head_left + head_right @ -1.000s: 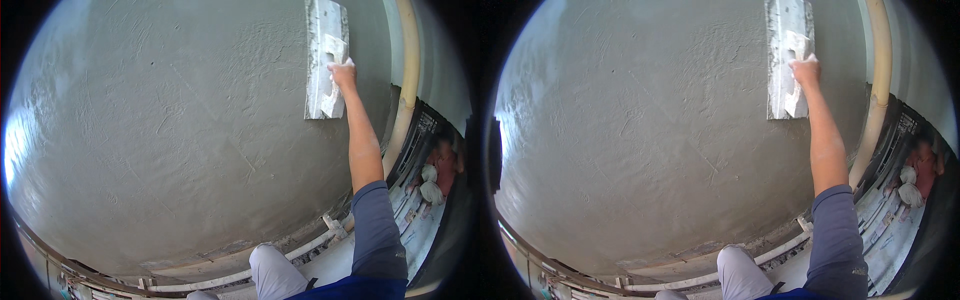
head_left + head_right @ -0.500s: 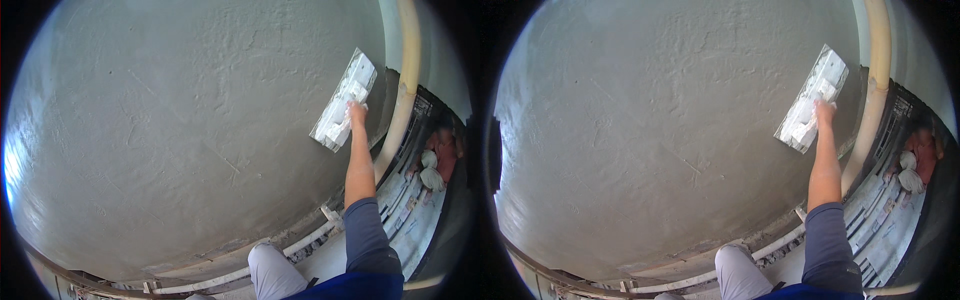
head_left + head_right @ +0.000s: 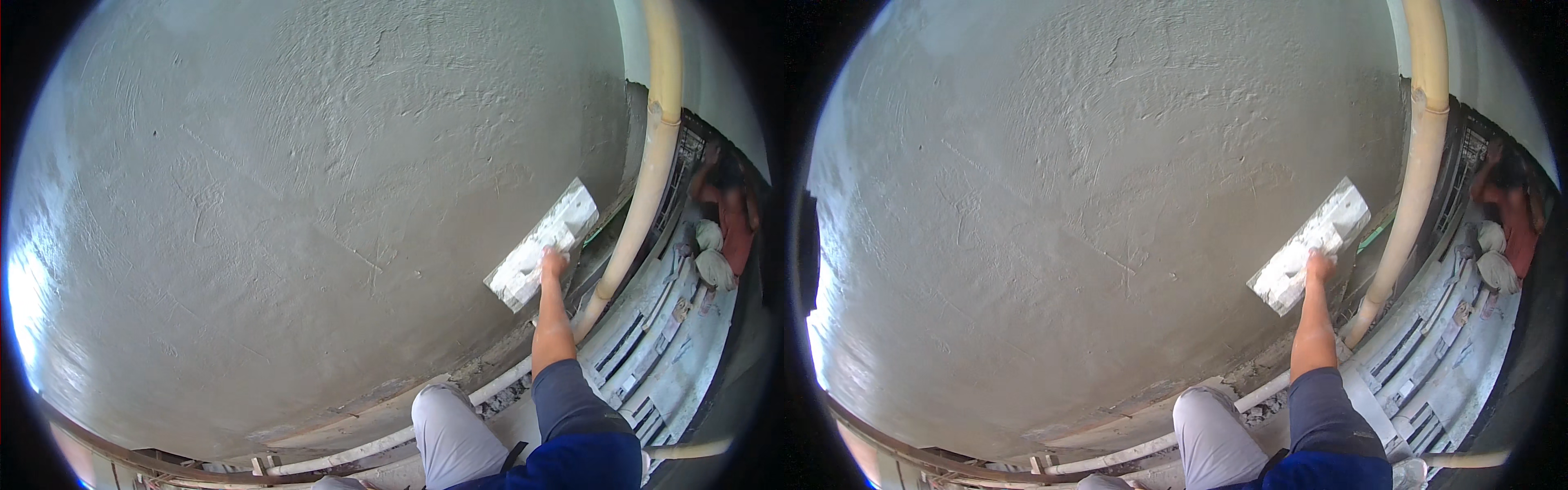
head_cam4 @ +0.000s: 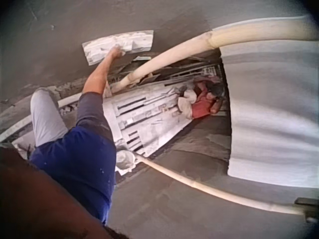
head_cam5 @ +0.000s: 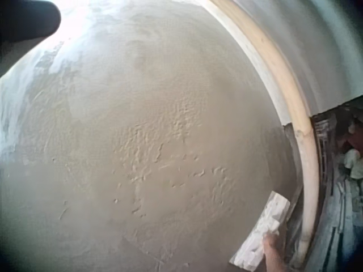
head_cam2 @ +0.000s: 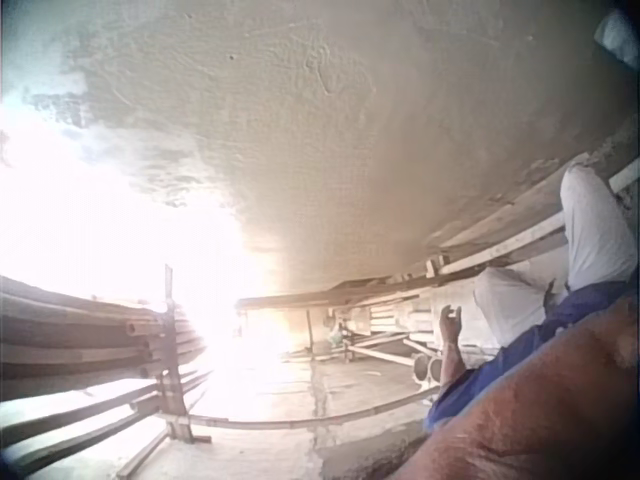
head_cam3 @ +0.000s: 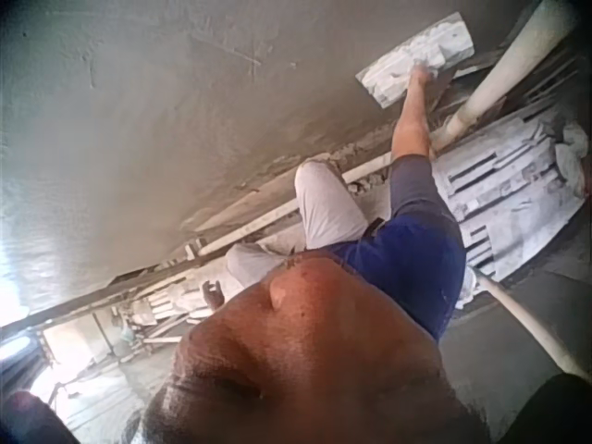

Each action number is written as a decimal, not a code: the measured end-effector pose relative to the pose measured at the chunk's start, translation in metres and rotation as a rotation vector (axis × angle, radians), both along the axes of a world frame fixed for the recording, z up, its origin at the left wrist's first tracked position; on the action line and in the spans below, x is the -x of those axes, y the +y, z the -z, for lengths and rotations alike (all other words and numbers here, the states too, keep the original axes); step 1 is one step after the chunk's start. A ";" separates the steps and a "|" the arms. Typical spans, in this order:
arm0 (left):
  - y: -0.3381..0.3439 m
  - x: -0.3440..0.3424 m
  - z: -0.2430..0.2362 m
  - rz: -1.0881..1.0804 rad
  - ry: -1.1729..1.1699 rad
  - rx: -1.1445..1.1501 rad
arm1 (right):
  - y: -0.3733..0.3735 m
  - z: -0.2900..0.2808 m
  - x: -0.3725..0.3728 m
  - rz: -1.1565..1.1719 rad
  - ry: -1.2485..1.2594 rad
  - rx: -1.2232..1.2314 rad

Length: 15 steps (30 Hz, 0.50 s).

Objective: The person touches the wall surface with their hand and smooths plaster over the wall using a plastering trowel.

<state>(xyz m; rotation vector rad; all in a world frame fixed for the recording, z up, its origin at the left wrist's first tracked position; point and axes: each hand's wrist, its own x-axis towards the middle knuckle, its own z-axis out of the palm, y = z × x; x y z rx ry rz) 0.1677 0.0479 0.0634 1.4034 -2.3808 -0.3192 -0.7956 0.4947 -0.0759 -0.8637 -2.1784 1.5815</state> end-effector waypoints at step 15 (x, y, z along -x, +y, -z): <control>-0.011 0.002 -0.047 0.054 0.022 0.073 | -0.066 0.004 -0.178 0.152 -0.077 0.353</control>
